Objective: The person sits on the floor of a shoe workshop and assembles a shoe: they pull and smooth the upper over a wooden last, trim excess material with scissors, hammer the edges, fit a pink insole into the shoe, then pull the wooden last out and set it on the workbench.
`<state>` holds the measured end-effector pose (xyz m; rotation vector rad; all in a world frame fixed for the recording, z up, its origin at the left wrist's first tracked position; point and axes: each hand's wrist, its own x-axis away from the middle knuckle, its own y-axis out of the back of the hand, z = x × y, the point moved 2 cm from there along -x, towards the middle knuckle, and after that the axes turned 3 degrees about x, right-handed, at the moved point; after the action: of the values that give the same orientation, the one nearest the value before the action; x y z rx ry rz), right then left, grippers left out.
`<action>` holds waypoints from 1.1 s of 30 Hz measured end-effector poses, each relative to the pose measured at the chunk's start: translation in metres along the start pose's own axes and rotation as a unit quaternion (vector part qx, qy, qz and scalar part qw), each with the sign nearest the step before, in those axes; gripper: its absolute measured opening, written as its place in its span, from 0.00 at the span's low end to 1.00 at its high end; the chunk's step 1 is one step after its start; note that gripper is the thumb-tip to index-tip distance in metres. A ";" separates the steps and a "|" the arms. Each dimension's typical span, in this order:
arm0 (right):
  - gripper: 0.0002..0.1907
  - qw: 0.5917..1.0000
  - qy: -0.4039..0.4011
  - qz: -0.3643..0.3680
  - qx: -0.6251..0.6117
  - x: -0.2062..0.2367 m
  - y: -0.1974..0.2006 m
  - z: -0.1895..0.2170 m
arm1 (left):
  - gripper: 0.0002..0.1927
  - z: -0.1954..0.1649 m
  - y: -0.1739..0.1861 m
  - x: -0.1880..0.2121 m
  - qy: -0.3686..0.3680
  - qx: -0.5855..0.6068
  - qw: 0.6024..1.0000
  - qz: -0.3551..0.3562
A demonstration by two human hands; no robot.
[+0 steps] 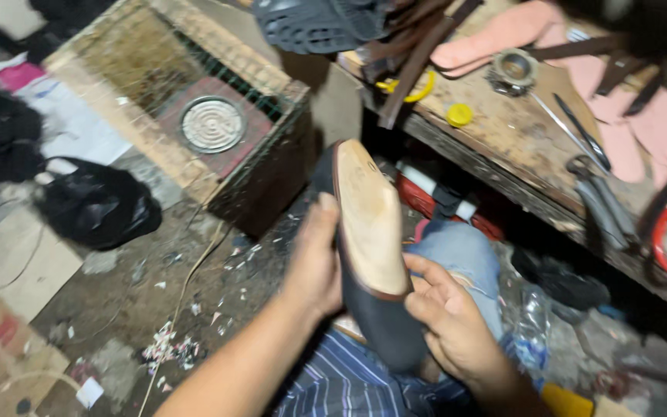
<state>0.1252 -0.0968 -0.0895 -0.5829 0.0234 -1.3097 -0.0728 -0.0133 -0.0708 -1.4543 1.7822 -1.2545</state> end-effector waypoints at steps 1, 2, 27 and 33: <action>0.28 1.000 0.014 -0.009 -0.010 -0.003 -0.005 -0.006 | 0.41 0.006 0.000 0.006 0.094 0.070 0.990 0.083; 0.27 1.000 0.014 -0.003 0.011 -0.007 -0.006 -0.010 | 0.41 0.004 0.006 0.008 0.118 0.094 0.986 0.067; 0.29 0.986 -0.102 0.123 0.038 0.004 -0.046 -0.007 | 0.44 -0.031 0.001 0.003 0.021 -0.039 0.989 0.144; 0.26 0.999 -0.013 0.043 0.004 0.001 -0.008 -0.014 | 0.52 -0.044 -0.001 0.002 0.063 0.031 0.976 0.205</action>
<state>0.1133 -0.1044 -0.0974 -0.5860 0.0215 -1.2174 -0.1093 -0.0011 -0.0501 -0.9229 1.9784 -1.1898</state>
